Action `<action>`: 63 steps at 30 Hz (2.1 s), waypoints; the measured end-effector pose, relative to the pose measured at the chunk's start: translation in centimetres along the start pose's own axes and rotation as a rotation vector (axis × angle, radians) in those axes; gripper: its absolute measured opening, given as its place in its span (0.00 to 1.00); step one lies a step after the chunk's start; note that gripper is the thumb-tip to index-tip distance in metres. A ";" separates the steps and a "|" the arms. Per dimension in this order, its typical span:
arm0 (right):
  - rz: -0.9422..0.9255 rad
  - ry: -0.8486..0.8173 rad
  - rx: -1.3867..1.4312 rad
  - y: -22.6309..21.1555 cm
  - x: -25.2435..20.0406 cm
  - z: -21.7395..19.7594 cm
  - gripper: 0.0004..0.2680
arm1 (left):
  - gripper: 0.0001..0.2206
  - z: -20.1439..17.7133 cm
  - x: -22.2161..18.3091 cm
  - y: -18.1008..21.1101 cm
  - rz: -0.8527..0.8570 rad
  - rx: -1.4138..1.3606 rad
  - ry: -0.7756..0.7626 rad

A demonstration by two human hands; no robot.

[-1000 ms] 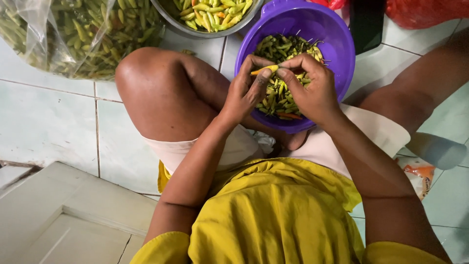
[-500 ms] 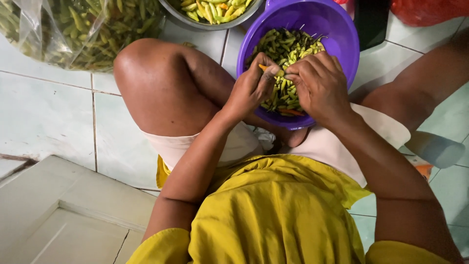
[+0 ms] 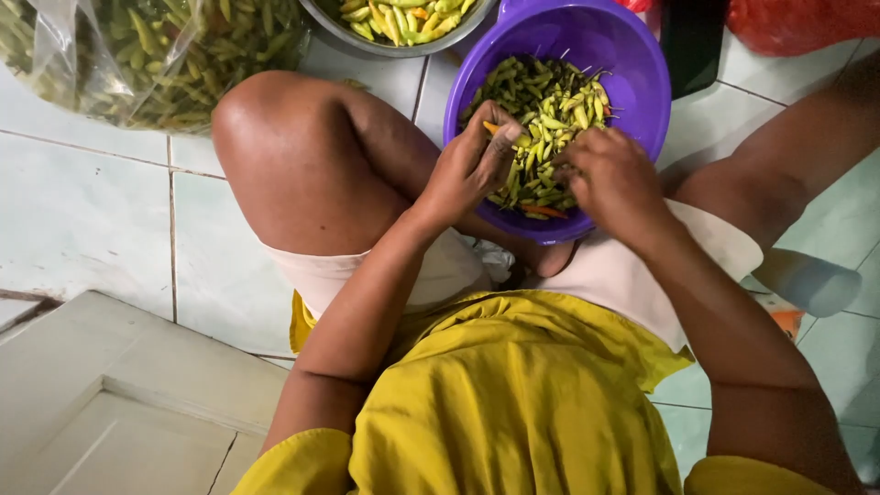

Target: Removing stems from green chilies and sorting them into a bowl while sitting on the floor.

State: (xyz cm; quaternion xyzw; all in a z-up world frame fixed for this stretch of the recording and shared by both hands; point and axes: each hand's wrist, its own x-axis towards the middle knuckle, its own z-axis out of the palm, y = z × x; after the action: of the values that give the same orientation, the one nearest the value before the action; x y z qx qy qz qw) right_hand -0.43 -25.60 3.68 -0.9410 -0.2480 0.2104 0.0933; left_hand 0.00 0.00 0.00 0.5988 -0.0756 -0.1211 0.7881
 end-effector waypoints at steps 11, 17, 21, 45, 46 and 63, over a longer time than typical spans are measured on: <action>0.086 -0.075 0.185 -3.7 0.3 -2.2 0.08 | 0.11 -0.2 -0.2 0.3 -0.018 0.070 -0.052; 0.141 0.170 0.728 -3.3 0.2 -3.8 0.09 | 0.13 0.1 -0.2 1.5 -0.046 0.124 -0.140; 0.080 0.216 0.818 -4.9 0.8 -5.3 0.08 | 0.11 0.2 -0.4 1.9 -0.050 0.209 -0.162; 0.005 0.176 0.453 -5.7 0.2 -5.4 0.04 | 0.21 -0.2 -1.4 -3.2 -0.049 0.364 -0.367; 0.008 0.177 0.454 -5.5 0.2 -5.2 0.04 | 0.21 -0.1 -1.4 -3.3 -0.050 0.363 -0.370; 0.068 0.393 0.842 -4.5 -2.0 0.3 0.04 | 0.20 -0.4 -1.2 1.6 -0.158 0.037 -0.472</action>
State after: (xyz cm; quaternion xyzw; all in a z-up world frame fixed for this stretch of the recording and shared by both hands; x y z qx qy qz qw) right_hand -4.01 -22.75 5.38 -0.8508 -0.0874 0.1134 0.5056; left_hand -0.90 1.10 1.43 0.5725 -0.2128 -0.3172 0.7255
